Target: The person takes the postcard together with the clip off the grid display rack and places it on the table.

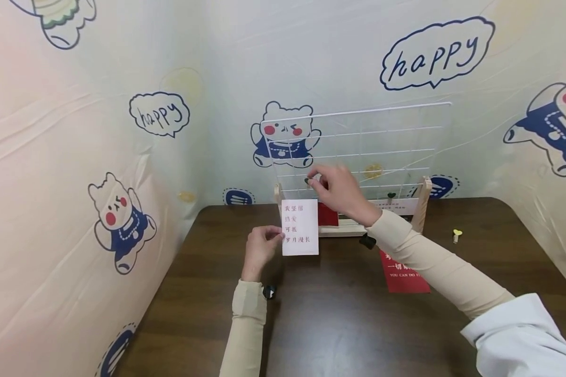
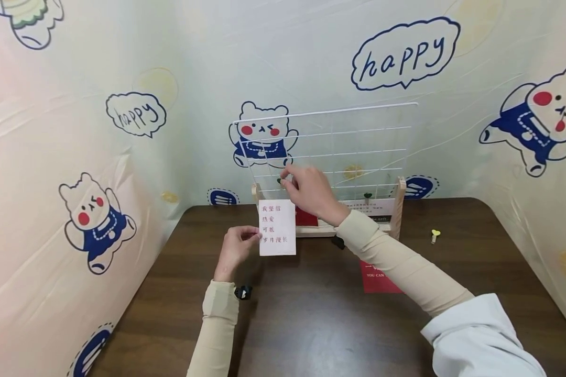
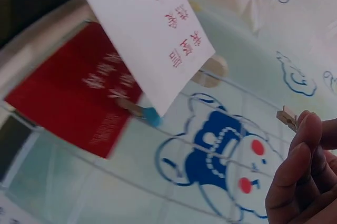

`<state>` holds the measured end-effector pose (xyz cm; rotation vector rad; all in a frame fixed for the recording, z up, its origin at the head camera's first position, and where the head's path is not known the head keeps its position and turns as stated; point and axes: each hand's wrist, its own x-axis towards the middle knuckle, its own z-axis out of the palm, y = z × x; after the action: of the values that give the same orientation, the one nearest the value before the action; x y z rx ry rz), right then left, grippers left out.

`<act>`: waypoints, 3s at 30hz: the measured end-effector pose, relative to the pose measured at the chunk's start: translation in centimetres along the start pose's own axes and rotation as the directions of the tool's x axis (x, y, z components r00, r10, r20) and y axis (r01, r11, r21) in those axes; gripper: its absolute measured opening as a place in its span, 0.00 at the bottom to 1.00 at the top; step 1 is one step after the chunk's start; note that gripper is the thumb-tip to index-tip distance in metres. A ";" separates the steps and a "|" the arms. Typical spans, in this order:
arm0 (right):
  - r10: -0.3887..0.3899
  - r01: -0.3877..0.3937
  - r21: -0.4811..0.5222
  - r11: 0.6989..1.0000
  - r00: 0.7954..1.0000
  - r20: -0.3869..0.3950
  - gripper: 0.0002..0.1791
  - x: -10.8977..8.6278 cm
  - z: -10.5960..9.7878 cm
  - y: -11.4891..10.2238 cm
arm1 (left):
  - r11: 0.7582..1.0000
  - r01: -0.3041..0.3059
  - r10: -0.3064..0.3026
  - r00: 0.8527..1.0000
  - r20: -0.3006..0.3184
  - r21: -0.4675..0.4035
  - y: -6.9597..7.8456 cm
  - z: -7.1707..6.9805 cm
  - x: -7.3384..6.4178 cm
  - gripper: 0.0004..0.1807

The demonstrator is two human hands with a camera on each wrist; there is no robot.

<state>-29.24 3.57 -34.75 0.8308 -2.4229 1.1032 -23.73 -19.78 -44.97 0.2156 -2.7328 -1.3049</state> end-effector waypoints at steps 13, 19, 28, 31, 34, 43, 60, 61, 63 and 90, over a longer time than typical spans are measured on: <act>0.076 -0.076 0.010 0.997 0.996 0.045 0.10 -3.5 0.8 4.1 | 0.998 0.048 -0.050 0.998 0.047 0.038 -1.9 1.1 0.0 0.08; 0.101 -0.100 -0.052 0.994 0.994 0.032 0.09 -5.7 0.8 7.0 | 0.996 0.077 -0.081 0.994 0.078 0.050 -2.4 1.6 0.2 0.07; 0.160 -0.156 -0.094 0.983 0.987 0.033 0.07 -9.2 -0.4 9.7 | 0.992 0.107 -0.114 0.984 0.133 0.062 -3.4 2.3 0.3 0.06; 0.185 -0.180 -0.115 0.977 0.982 0.036 0.08 -10.4 -0.6 10.3 | 0.992 0.105 -0.115 0.981 0.156 0.070 -3.6 2.4 0.3 0.06; 0.198 -0.192 -0.122 0.974 0.979 0.042 0.09 -11.4 -0.8 11.1 | 0.991 0.110 -0.122 0.977 0.172 0.077 -3.8 2.5 0.3 0.06; 0.250 -0.242 -0.142 0.960 0.968 0.038 0.07 -14.8 -2.1 13.7 | 0.987 0.135 -0.151 0.967 0.206 0.091 -4.0 2.3 0.1 0.07; 0.403 -0.384 -0.234 0.893 0.915 0.035 0.09 -22.1 -8.7 18.5 | 0.983 0.148 -0.171 0.956 0.237 0.112 -4.5 2.6 0.0 0.09; 0.412 -0.392 -0.235 0.889 0.910 0.041 0.10 -22.1 -8.9 18.8 | 0.983 0.150 -0.172 0.956 0.237 0.110 -4.4 2.6 0.0 0.09; 0.431 -0.407 -0.238 0.882 0.901 0.055 0.11 -22.0 -9.3 19.2 | 0.982 0.153 -0.175 0.955 0.238 0.107 -4.3 2.5 0.0 0.09; 0.620 -0.602 -0.167 0.781 0.713 0.327 0.17 -20.8 -10.3 22.3 | 0.969 0.200 -0.234 0.925 0.299 0.142 -4.7 2.6 -0.3 0.06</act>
<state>-26.78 30.81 -51.74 0.1942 -3.1637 1.1669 -23.50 -20.69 -50.32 0.3592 -3.1323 -1.3455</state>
